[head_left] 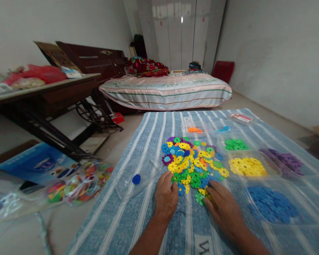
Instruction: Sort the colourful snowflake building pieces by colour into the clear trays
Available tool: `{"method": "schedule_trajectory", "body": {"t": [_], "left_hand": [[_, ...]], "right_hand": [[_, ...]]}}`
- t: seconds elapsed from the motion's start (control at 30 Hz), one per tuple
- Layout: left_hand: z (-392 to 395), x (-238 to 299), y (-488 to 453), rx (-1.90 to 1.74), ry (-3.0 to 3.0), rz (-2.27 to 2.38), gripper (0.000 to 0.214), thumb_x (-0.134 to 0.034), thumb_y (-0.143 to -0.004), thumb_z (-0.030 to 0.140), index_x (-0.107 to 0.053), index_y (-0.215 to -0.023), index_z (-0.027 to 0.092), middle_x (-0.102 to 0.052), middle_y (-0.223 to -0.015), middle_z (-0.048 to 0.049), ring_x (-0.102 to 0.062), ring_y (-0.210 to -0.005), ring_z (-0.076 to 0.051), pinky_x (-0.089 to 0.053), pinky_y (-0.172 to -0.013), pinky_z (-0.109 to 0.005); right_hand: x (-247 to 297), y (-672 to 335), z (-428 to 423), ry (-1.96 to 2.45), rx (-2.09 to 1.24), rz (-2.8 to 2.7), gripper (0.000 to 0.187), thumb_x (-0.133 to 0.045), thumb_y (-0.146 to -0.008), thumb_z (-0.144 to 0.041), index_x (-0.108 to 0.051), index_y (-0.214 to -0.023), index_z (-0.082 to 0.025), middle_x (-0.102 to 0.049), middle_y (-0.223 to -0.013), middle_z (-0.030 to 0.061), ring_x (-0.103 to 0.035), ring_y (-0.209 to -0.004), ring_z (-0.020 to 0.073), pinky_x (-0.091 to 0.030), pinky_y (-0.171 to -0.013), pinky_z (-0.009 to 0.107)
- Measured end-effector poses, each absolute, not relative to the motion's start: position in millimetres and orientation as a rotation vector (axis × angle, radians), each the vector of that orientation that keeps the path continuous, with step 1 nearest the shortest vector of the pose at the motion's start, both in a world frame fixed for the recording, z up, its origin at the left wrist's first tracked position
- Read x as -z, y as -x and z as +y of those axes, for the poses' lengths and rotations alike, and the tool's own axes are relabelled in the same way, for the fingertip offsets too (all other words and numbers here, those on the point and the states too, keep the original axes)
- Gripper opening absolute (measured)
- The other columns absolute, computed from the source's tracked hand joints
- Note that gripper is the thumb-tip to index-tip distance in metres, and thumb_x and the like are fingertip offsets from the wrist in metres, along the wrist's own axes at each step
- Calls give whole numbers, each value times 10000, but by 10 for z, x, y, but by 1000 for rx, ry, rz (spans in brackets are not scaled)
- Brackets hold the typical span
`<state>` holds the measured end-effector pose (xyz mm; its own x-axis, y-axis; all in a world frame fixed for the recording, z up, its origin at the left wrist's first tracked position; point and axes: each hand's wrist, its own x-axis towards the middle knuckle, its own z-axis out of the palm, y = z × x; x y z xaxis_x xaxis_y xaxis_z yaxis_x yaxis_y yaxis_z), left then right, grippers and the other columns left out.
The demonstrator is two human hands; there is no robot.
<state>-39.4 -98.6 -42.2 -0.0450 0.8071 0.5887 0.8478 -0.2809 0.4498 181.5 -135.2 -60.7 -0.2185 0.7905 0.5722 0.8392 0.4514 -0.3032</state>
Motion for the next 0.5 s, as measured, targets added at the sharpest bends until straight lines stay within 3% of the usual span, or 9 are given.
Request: {"method": "schedule_trajectory", "body": {"t": [0.2,0.5], "left_hand": [[-983,425,349,1029,2170,-1797,303,-551,-796,197,-572,-1094,148,-625,-1142,-133,-578,-1069,-266,-515,-901,-468],[-958,366,383,1056,2233,-1692,257,-544,-794,173,-567,-1050,178,-656,-1008,-85,-597,-971,-240,-524,-861,-426]], "right_hand": [[598,-1807,-1341,1333,113,-2013,249,-522,-868,-302,-620,-1055,-170,-607,-1188,137,-567,-1103,274,-508,-910,455],[577,-1785,-1334,1329,109,-1994,234,-510,-873,-273,-627,-1047,-169,-605,-1190,144,-561,-1117,269,-505,-913,461]]}}
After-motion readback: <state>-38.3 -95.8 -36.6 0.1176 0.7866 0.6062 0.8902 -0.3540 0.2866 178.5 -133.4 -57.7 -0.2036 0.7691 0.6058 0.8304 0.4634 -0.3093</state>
